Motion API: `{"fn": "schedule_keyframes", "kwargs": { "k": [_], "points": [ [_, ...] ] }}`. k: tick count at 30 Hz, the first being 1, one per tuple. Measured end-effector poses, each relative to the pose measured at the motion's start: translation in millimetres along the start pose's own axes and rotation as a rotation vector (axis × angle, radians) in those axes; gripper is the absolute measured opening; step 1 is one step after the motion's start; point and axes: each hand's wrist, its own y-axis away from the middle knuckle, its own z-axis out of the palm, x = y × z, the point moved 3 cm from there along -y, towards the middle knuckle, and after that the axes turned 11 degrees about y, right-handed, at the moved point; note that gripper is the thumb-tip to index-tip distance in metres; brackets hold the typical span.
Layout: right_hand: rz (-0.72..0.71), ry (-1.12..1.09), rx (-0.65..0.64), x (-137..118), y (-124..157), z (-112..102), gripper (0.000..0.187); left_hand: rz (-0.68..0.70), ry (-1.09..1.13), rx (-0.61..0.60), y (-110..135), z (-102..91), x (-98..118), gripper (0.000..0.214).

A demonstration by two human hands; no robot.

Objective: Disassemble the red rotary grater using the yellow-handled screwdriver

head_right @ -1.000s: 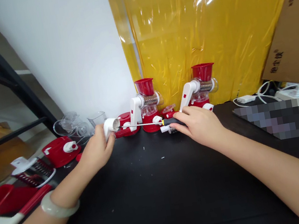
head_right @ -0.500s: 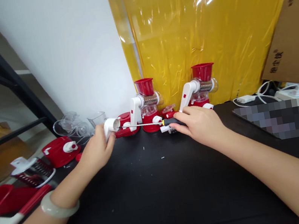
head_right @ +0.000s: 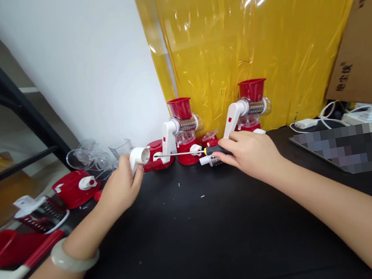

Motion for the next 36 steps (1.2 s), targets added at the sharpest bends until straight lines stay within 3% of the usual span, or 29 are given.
{"fn": "schedule_keyframes", "kwargs": {
  "k": [9,36],
  "points": [
    [0.018,-0.063,-0.03,2.1,1.5,4.3,0.046,-0.006,0.022,-0.009,-0.8,0.0,-0.3,0.032],
    [-0.047,-0.087,0.041,-2.8,1.2,-0.8,0.047,0.006,0.01,-0.035,-0.5,2.5,-2.8,0.032]
  ]
}}
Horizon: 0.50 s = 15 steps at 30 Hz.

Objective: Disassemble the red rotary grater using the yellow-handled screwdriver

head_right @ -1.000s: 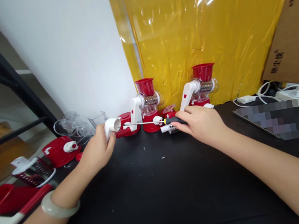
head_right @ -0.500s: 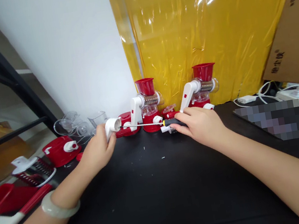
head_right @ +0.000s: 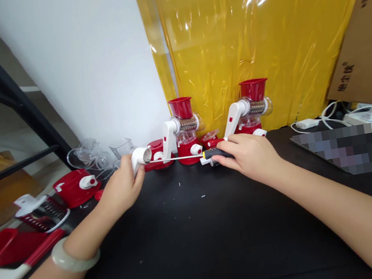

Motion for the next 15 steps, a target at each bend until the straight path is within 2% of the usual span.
{"fn": "schedule_keyframes", "kwargs": {
  "k": [3,6,10,15],
  "points": [
    [-0.012,0.071,0.027,-0.2,0.2,-1.8,0.044,-0.009,0.005,0.005,-0.4,-1.3,0.4,0.032],
    [0.004,0.034,-0.012,3.6,1.3,2.2,0.042,-0.013,0.004,0.017,-0.8,-2.7,1.5,0.034],
    [-0.059,-0.156,-0.205,3.8,4.4,16.1,0.04,0.016,0.015,0.007,-0.4,-2.5,3.1,0.035],
    [-0.127,-0.417,-0.482,-15.2,11.0,33.9,0.037,0.085,0.007,-0.044,4.8,2.2,7.1,0.035]
  ]
}}
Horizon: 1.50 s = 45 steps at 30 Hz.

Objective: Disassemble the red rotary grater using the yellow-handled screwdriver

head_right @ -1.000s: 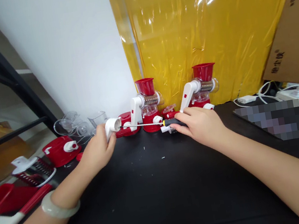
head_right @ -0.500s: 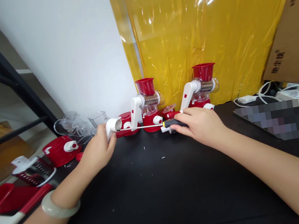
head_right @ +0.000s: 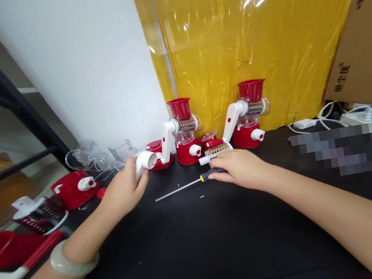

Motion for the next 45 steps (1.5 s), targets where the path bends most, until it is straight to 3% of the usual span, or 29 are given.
{"fn": "schedule_keyframes", "kwargs": {
  "k": [5,16,20,27,35,45],
  "points": [
    [-0.044,-0.147,-0.09,-11.2,-4.7,18.3,0.035,0.024,0.007,-0.049,6.9,3.5,10.6,0.033],
    [0.021,-0.202,-0.033,-13.0,-4.0,38.8,0.019,0.043,0.03,-0.132,10.1,13.9,20.1,0.033],
    [0.037,-0.201,0.034,-23.0,-10.5,26.1,0.02,0.041,0.048,-0.122,10.6,14.0,20.4,0.032],
    [-0.035,-0.336,0.347,-64.4,-60.1,-8.4,0.016,0.039,0.155,-0.088,10.6,14.3,17.3,0.031],
    [0.095,-0.269,0.474,-85.9,-88.3,0.7,0.014,0.042,0.22,-0.037,9.0,9.8,13.9,0.029],
    [0.157,-0.055,0.476,-93.1,-96.3,-2.6,0.023,0.026,0.261,0.009,8.4,7.0,11.1,0.028]
  ]
}}
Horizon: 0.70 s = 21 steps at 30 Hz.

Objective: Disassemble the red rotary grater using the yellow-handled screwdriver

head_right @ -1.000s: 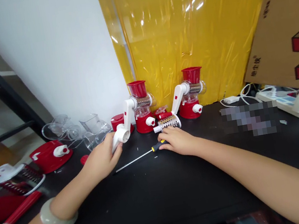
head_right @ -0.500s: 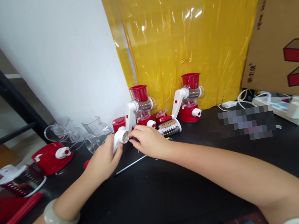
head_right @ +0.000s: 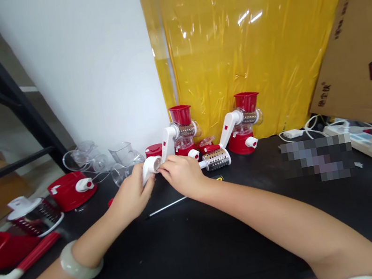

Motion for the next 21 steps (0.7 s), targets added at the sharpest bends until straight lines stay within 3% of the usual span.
{"fn": "schedule_keyframes", "kwargs": {
  "k": [11,21],
  "points": [
    [-0.185,0.133,0.005,-0.8,-1.5,1.6,0.031,0.009,0.037,-0.034,-2.2,0.8,-2.9,0.026],
    [-0.354,0.206,0.01,2.9,2.4,8.6,0.036,-0.055,0.238,-0.114,-1.7,0.2,-7.0,0.029]
  ]
}}
